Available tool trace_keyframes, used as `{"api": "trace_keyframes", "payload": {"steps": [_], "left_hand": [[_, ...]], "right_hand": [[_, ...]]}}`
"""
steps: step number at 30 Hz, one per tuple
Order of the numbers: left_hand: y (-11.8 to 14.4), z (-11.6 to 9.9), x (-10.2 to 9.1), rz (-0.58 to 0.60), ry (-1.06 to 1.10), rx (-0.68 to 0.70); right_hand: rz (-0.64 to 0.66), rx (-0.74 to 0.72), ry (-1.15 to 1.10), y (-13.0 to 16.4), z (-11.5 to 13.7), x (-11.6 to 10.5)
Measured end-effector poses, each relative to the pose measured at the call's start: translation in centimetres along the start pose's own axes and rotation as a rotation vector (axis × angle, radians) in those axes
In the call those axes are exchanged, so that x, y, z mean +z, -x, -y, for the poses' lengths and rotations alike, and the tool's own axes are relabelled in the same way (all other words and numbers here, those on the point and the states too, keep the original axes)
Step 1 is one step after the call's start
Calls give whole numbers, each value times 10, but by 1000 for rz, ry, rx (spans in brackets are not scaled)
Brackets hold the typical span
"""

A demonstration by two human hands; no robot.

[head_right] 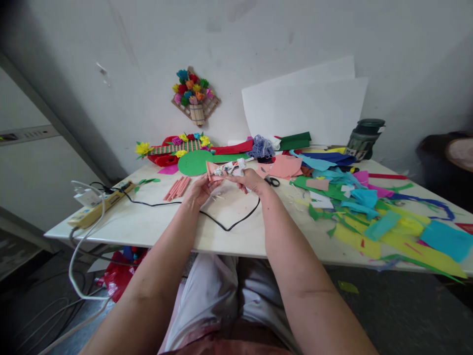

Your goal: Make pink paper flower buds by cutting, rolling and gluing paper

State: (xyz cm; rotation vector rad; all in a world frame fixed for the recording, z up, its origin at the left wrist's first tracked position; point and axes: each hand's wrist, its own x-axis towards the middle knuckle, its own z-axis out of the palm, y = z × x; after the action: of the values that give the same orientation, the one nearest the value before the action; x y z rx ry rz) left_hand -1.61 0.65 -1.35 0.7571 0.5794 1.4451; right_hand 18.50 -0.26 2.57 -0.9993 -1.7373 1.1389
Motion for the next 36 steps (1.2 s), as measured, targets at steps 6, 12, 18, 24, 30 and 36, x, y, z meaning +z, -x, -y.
{"api": "trace_keyframes", "payload": {"steps": [6,12,18,24,30,36], "left_hand": [[1,0,2,-2,-4,-13],[0,0,0,12,1,-27],[0,0,1,3,4,-17],[0,0,1,-1,3,-3],[-1,0,0,-7,21,19],[-1,0,0,-16,35,28]], "right_hand": [[-22,15,-4,0,0,0],[-41,13,-6,2,2,0],[-14,2,14,3,4,0],[10,-10,33,0,1,-1],[37,2,31,-1,-1,-1],[42,32,19,1,0,0]]}}
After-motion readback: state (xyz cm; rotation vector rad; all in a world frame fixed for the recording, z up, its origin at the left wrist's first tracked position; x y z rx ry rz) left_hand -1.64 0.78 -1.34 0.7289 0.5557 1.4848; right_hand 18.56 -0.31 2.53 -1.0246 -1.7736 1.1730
